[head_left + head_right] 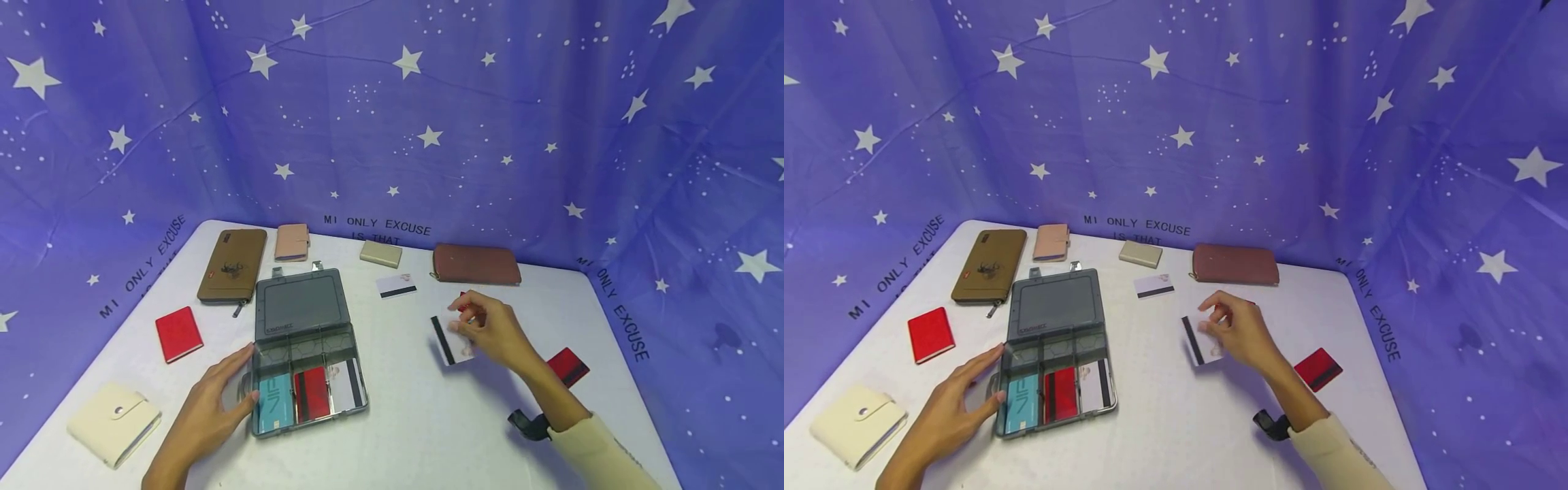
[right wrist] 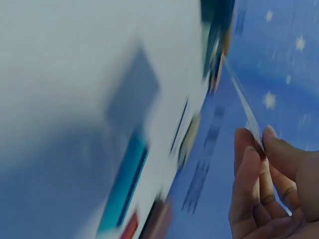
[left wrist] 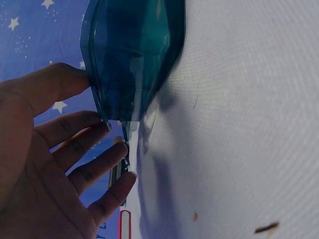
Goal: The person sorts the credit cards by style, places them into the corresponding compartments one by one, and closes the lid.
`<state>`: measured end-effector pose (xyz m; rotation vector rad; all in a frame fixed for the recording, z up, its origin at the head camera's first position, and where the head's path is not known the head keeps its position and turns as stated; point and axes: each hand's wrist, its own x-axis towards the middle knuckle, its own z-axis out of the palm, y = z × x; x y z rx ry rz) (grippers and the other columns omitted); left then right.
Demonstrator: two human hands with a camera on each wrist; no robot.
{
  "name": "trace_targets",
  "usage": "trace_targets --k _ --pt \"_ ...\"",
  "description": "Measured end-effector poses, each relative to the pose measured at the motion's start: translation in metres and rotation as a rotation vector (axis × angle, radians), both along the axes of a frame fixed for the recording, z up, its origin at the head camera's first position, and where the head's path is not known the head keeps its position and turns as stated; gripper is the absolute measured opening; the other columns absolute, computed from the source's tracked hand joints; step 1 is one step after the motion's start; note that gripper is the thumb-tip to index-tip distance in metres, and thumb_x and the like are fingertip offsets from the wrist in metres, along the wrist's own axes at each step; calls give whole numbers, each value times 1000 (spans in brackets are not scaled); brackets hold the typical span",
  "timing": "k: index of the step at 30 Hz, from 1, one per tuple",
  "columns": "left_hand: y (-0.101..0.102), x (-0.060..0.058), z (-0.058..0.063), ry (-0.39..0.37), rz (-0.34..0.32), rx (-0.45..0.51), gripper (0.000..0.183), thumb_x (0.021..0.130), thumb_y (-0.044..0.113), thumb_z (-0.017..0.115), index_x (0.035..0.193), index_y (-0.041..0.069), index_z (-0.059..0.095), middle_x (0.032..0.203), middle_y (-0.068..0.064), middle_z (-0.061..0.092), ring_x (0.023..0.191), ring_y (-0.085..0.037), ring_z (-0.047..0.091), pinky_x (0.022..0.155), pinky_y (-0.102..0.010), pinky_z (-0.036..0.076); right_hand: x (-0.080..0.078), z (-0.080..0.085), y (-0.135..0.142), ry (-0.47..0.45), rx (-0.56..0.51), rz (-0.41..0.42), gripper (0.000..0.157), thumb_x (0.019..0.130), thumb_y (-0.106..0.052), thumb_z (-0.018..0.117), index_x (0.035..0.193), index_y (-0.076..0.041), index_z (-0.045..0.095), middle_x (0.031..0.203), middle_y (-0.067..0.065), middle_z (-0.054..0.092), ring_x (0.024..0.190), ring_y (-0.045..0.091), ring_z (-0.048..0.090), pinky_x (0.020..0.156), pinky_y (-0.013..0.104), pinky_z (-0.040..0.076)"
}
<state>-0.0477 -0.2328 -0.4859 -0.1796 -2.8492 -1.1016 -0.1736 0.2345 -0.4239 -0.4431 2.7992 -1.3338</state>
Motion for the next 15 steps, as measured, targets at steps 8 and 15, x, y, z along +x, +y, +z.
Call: trace_targets --k 8,15 --pt "0 0 0 -29 4 -13 79 84 18 78 153 19 40 156 -9 43 142 -42 38 110 -68 32 26 -14 -86 -128 -195 98 23 81 -20 82 100 -20 69 76 -5 75 61 31 71 45 26 51" --pt "2 1 -1 20 0 -19 78 83 17 79 152 17 43 154 -9 45 140 -41 40 107 -66 35 39 -33 -142 67 -79 146 21 81 -22 83 97 -21 69 74 -14 73 53 6 57 46 20 43"
